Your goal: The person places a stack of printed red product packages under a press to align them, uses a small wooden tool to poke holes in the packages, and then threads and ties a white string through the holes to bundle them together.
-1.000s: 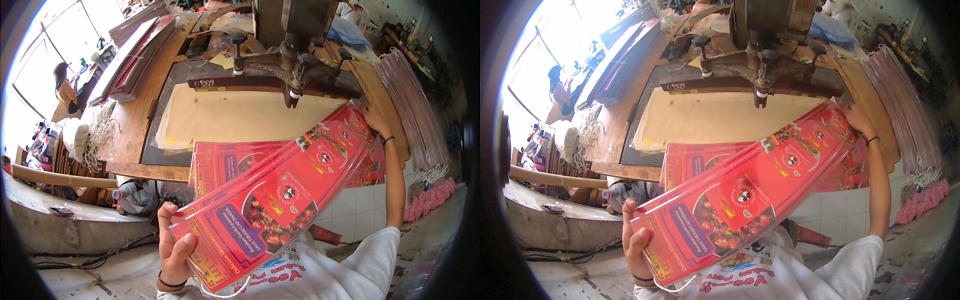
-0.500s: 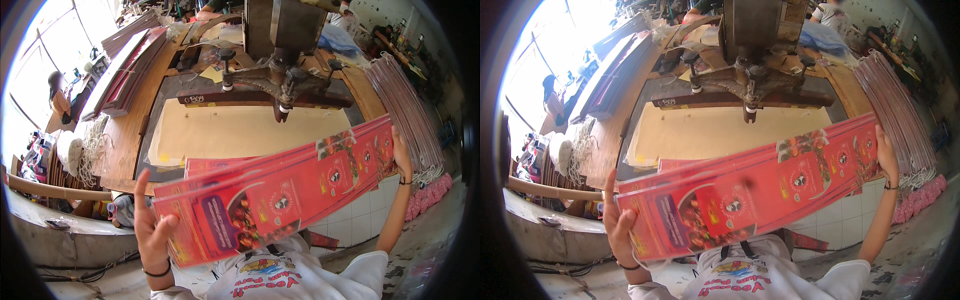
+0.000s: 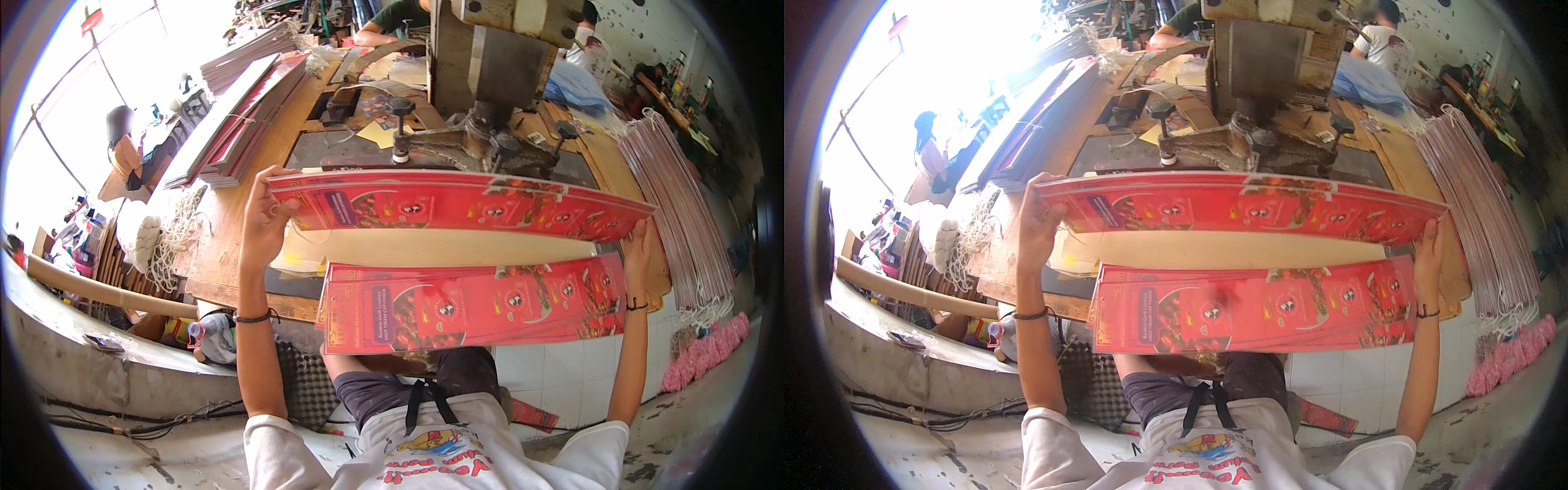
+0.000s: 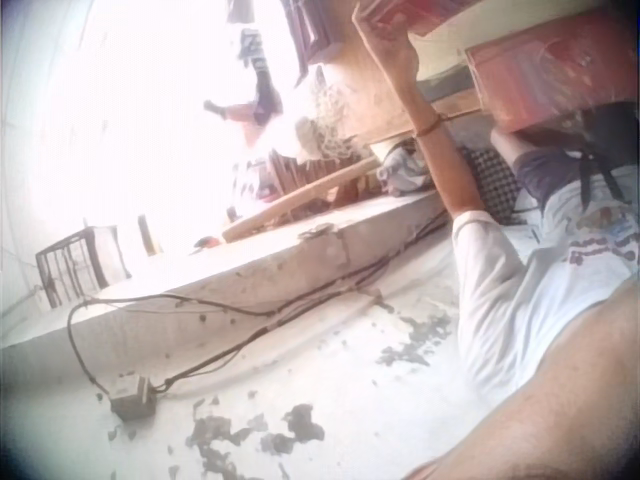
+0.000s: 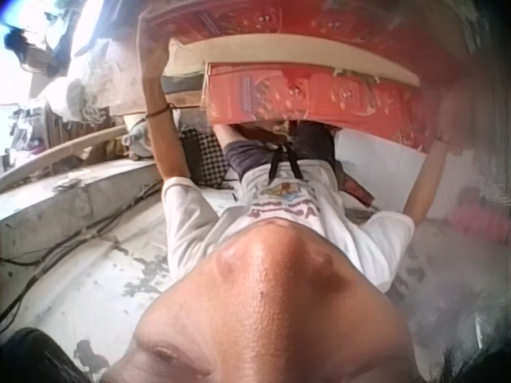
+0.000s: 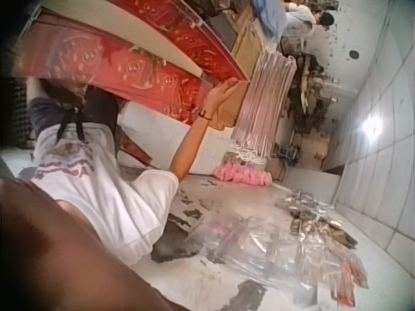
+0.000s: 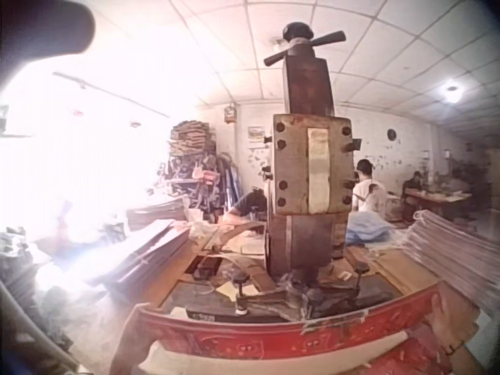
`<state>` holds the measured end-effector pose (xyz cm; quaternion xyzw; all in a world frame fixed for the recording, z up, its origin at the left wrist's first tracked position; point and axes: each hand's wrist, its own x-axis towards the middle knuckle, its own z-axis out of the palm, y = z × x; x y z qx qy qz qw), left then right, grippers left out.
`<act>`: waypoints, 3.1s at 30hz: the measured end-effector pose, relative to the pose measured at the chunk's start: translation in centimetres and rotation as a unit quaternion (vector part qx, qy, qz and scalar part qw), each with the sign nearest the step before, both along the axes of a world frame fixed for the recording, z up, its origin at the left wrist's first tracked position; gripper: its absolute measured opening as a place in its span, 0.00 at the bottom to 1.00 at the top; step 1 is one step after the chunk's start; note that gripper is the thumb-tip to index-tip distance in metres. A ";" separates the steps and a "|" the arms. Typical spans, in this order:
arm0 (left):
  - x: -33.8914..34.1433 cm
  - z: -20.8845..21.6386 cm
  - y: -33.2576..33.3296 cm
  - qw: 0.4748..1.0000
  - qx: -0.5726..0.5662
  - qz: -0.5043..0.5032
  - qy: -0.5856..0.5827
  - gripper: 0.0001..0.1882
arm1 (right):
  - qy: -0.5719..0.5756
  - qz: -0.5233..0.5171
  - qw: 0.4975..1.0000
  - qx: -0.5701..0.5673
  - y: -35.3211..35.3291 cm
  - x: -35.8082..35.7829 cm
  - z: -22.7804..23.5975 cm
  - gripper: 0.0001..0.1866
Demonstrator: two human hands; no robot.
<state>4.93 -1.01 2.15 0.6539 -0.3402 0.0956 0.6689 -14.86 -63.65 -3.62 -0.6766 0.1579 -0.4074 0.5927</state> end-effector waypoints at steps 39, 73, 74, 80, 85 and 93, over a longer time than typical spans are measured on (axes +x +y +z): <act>-7.0 -5.2 -2.5 0.921 0.038 0.387 -0.014 0.31 | 0.223 -0.053 0.925 -0.302 -7.3 -2.5 -5.3 0.31; -6.7 -4.9 -3.0 0.976 0.088 0.164 0.111 0.30 | 0.113 0.143 0.954 -0.240 0.1 -1.3 -0.7 0.17; -6.5 -5.4 -2.2 0.982 0.038 0.132 0.131 0.27 | 0.119 0.166 0.940 -0.274 1.6 -0.5 0.3 0.16; -8.0 -2.6 -2.3 0.976 0.036 0.212 -0.012 0.21 | -0.026 0.193 0.966 -0.169 0.7 -0.2 1.4 0.19; -7.0 -4.6 -0.7 0.951 0.218 0.189 0.114 0.27 | 0.247 0.165 0.938 -0.177 0.5 -1.7 2.5 0.21; -6.5 -5.7 -0.5 0.961 0.169 0.152 0.156 0.22 | 0.232 0.123 0.925 -0.273 2.0 -0.8 1.2 0.32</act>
